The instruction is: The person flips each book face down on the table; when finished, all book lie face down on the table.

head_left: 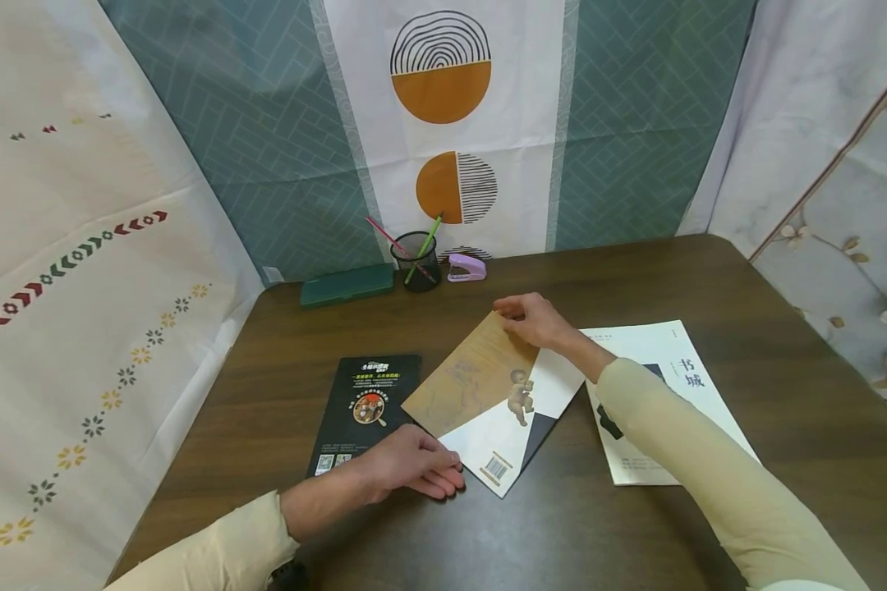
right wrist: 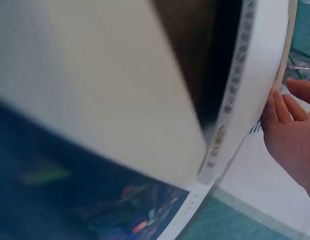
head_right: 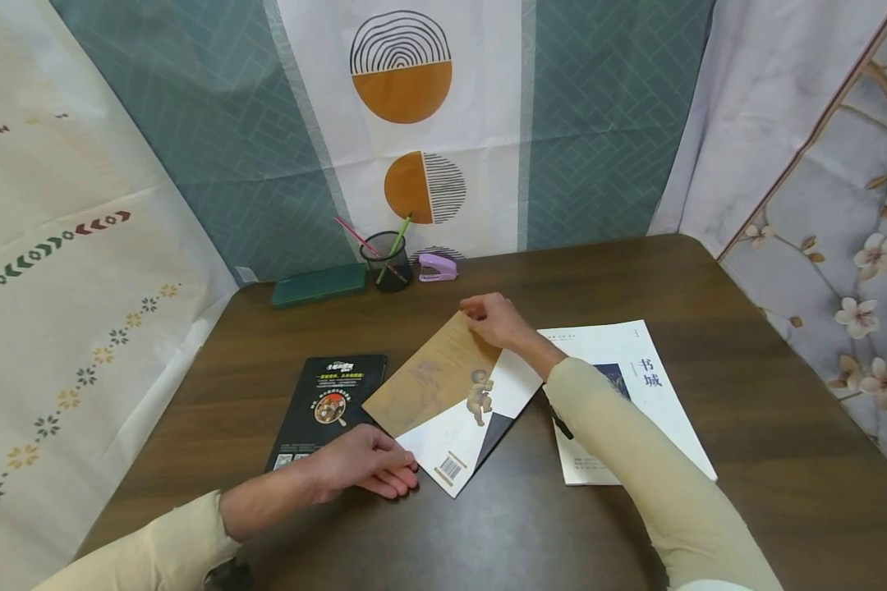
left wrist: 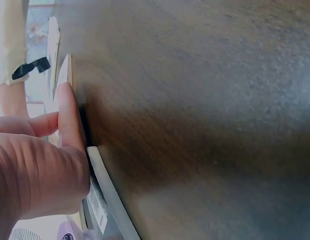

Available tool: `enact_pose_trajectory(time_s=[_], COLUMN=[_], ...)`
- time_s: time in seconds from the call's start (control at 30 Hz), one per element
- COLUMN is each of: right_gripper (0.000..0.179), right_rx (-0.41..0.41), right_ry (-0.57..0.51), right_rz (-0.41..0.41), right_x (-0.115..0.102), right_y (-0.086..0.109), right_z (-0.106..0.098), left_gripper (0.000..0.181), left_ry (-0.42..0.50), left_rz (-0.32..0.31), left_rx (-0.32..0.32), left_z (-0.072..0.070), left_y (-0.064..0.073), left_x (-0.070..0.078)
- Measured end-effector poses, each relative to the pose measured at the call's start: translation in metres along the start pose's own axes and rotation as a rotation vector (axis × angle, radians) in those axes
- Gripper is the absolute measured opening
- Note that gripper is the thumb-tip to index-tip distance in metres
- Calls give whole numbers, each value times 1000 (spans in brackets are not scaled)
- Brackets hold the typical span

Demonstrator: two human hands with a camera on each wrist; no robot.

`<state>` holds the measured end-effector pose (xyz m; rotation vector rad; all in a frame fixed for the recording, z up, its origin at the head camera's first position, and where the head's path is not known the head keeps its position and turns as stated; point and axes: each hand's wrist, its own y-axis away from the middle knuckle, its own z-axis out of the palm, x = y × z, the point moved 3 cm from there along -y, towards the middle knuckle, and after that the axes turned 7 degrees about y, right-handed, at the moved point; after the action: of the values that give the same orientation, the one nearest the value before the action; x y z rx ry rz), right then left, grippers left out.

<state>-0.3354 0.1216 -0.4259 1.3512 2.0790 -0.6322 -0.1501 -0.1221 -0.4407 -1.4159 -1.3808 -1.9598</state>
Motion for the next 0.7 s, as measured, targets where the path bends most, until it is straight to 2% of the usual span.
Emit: enact_pose_trajectory(time_s=[0.17,0.27,0.4,0.5,0.57,0.7], right_gripper=[49,55,69,81,88,98], right_rx=[-71,-97,-112,-124,-141,-181], right_ry=[-18,-18,40,105,140,169], right_rz=[-9,-8,-42,-70,-83,-91], right_x=[6,6,4,3,2,4], right_y=[1,4,13,23,30,44], right_z=[0,-3,-9,-12,-14,-17], left_gripper=[21,20,27,43,56,80], left_ry=[-31,-90,-314,-496,-574,-721], left_rz=[26,109,327,452,488,519], left_rx=[-40,-61,-72,-31,-1,56], left_z=[-4,-8,-16,-23,-28,-38], left_y=[6,8,6,6,6,5], left_x=[7,15,24,29,32,33])
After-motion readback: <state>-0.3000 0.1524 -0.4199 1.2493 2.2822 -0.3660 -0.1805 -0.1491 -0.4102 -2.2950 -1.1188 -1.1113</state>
